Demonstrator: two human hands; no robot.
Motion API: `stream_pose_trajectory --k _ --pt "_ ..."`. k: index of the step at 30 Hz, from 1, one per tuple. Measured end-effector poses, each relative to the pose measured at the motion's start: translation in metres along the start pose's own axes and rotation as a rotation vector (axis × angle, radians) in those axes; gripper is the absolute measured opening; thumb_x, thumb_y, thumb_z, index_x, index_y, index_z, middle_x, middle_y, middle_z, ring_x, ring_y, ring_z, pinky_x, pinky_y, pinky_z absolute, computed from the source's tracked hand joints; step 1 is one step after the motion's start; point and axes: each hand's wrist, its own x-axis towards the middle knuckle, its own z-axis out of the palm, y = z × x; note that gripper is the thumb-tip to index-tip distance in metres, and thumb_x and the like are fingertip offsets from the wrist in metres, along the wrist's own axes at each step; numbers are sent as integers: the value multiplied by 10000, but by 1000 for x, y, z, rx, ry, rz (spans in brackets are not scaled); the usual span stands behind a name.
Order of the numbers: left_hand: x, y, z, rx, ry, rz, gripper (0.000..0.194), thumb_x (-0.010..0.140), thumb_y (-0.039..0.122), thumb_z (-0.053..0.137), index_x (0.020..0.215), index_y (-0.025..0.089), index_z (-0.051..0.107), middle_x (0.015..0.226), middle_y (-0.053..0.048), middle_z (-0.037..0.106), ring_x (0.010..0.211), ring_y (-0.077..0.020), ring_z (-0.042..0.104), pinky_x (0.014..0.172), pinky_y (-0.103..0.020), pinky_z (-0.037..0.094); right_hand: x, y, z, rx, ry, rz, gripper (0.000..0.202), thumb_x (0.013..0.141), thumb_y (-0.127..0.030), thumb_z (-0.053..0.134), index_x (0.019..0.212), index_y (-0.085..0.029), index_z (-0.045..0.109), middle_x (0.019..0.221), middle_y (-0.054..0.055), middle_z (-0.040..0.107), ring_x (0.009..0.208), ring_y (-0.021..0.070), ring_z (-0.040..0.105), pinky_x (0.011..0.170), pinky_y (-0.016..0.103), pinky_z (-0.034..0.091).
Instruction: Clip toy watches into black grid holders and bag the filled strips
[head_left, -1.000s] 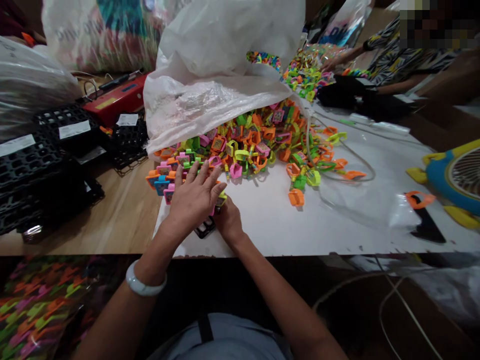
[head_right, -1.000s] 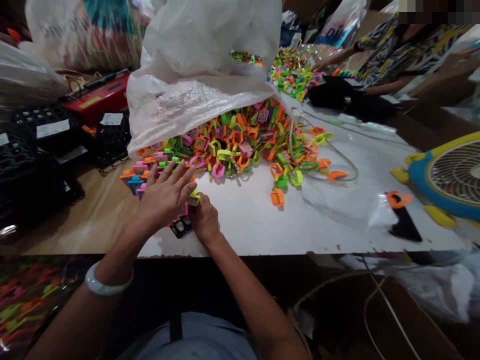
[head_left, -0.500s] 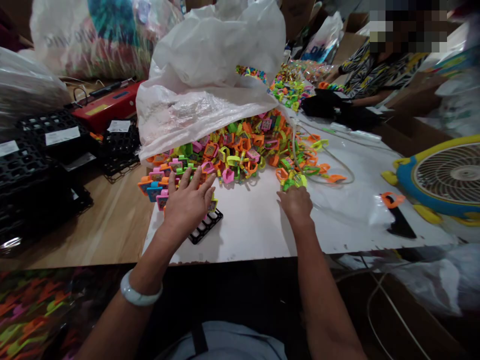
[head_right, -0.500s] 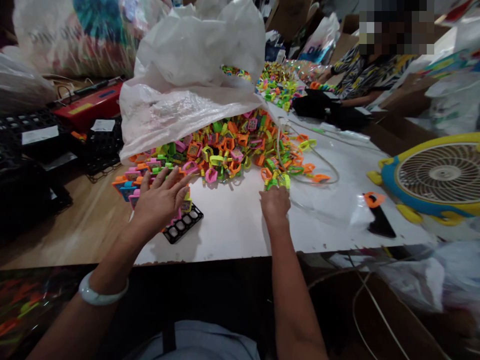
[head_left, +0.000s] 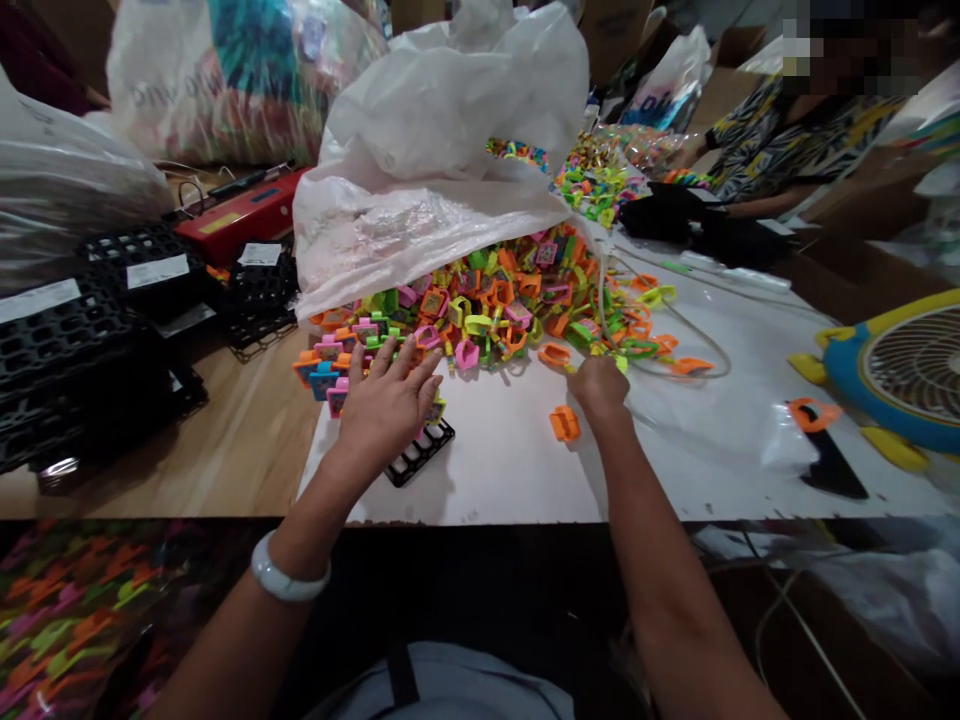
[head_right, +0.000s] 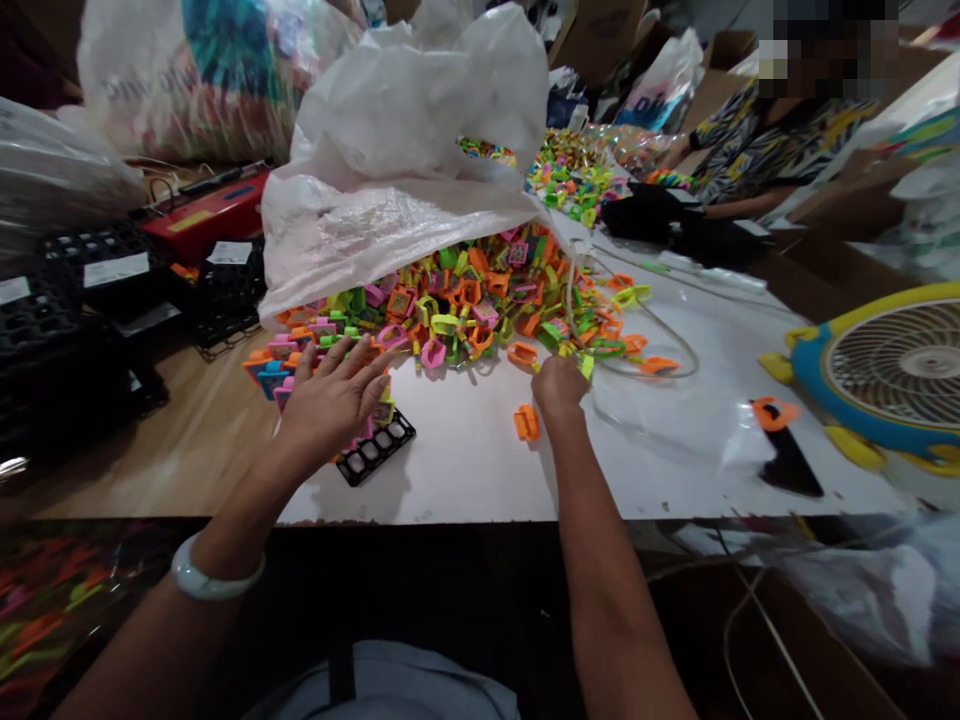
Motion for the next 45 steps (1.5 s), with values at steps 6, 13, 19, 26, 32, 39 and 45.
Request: stream_pose_trajectory --k 6,13,19,26,32,39,45 --pt "0 0 -1 -19 -9 -5 479 1056 438 278 1487 336 460 1578 -55 419 1484 -323 341 1212 -630 150 -57 -10 11 824 -108 -118 296 804 -335 632 1043 -166 591 886 59 701 556 158 648 552 296 516" --pt "0 0 -5 -18 -24 26 547 1031 539 307 1502 299 447 1593 -93 390 1484 -342 335 1211 -642 145 -134 -80 48 1556 -702 -295 404 687 -443 759 954 -212 562 715 -36 656 546 146 656 566 300 581" --pt "-1 1 -5 -7 -22 13 497 1027 461 369 1491 311 466 1590 -93 392 1476 -347 350 1210 -652 142 -133 -106 64 1418 -469 -281 376 689 -439 726 945 -210 574 689 -37 659 426 105 519 412 235 429" --pt "-1 2 -4 -1 -14 19 488 1023 418 378 1487 300 474 1582 -98 407 1478 -347 346 1206 -654 155 -135 -105 69 1257 -420 -343 339 760 -434 647 1007 -204 613 636 -28 652 449 133 523 465 253 439" --pt "-2 -2 -4 -4 -11 45 506 1036 454 341 1508 301 440 1588 -88 402 1479 -339 346 1212 -639 155 -128 -100 62 1088 -281 -626 200 789 -329 616 940 -206 660 840 23 718 726 193 635 650 285 504" --pt "0 -4 -6 -22 -27 104 543 1009 542 402 1529 391 359 1638 -67 299 1515 -379 243 1183 -696 137 -128 -108 59 882 -255 -753 258 821 -196 584 1064 -211 673 1049 53 738 898 217 662 814 319 522" --pt "0 -6 -9 14 -82 263 434 1036 483 354 1402 378 562 1578 -54 423 1477 -370 338 1170 -708 162 -118 -104 53 869 -286 -823 226 866 -191 561 1066 -211 665 989 41 716 881 197 646 787 299 521"
